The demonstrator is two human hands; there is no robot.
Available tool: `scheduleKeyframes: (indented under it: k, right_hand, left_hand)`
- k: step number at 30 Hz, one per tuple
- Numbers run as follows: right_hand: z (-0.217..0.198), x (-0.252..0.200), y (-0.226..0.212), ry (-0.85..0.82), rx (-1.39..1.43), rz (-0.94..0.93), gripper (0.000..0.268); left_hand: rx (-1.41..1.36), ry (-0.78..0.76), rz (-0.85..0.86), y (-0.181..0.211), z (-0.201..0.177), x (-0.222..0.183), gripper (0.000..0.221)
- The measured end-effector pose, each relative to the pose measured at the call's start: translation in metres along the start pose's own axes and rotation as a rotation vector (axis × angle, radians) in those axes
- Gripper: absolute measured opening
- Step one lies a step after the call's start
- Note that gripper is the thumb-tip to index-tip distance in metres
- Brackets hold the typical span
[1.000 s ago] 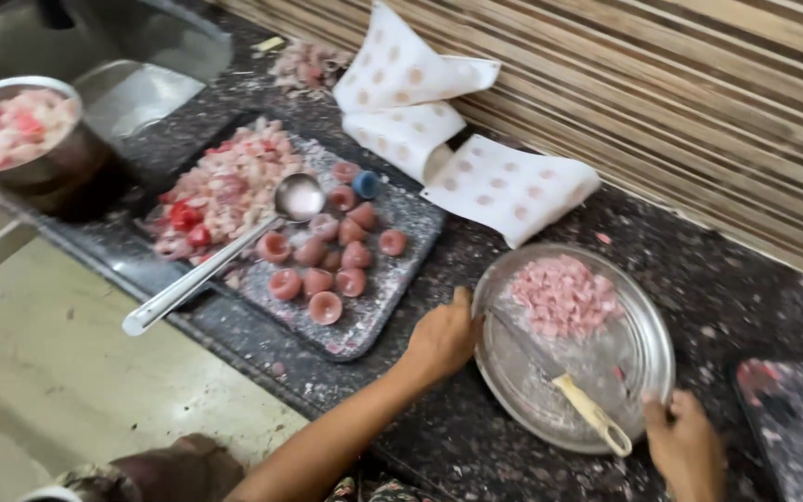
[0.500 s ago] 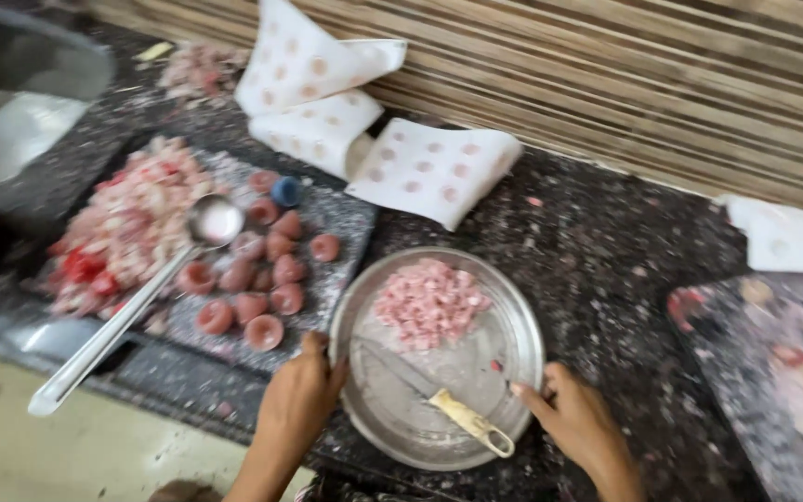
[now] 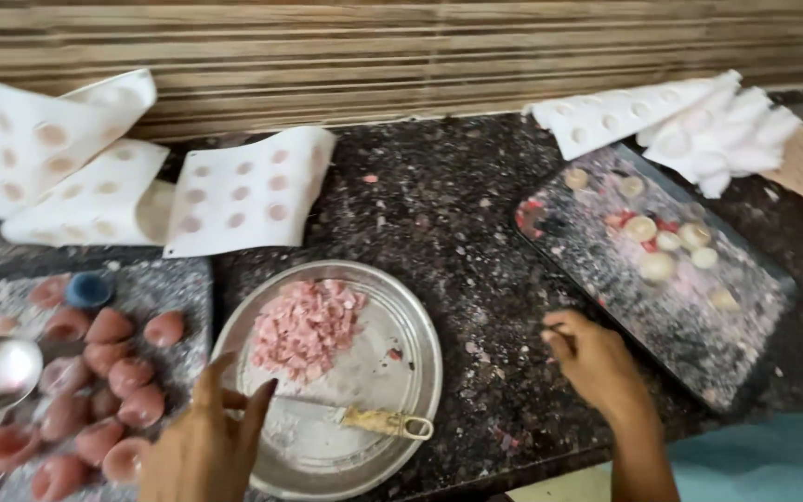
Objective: The recorder is shown chopping chunks of wax, stirring a pot of melted wax, and extracting finished small candles from molds.
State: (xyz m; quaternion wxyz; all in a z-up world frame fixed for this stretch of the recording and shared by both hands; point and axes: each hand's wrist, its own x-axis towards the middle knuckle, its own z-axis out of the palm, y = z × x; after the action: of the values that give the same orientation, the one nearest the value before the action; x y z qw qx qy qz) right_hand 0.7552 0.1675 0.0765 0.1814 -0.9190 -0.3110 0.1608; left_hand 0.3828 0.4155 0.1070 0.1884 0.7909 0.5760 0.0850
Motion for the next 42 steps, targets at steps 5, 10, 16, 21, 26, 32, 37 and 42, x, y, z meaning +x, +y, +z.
scheduleKeyframes:
  k: [5,10,16,21,26,32,37,42]
  right_hand:
    - [-0.043,-0.015,0.070,0.075,0.019,0.227,0.030]
    - [-0.096,0.017,0.170,0.249,-0.009,0.185,0.030]
    - [-0.163,0.111,0.267,0.243,0.025,0.062,0.033]
    - [-0.198,0.187,0.302,0.151,-0.037,0.075,0.040]
    - [-0.184,0.244,0.340,0.035,-0.062,-0.077,0.039]
    - [-0.158,0.269,0.365,0.030,-0.114,-0.066,0.039]
    - [-0.169,0.211,0.303,-0.019,0.078,0.110,0.035]
    - [-0.146,0.196,0.305,0.115,0.149,-0.065,0.030]
  left_hand:
    - [-0.343,-0.301,0.303,0.074,0.011,-0.008,0.050]
    - [-0.529,-0.543,0.343,0.178,0.031,-0.031,0.048]
    - [-0.838,-0.694,0.418,0.286,0.172,-0.054,0.051]
    - [-0.834,-0.731,0.349,0.361,0.250,-0.059,0.052]
    - [-0.758,-0.490,0.092,0.383,0.281,-0.061,0.048]
    - [-0.825,-0.386,0.034,0.379,0.280,-0.064,0.036]
    - [-0.682,-0.302,0.012,0.370,0.236,-0.081,0.035]
    - [-0.633,-0.227,-0.051,0.352,0.220,-0.095,0.037]
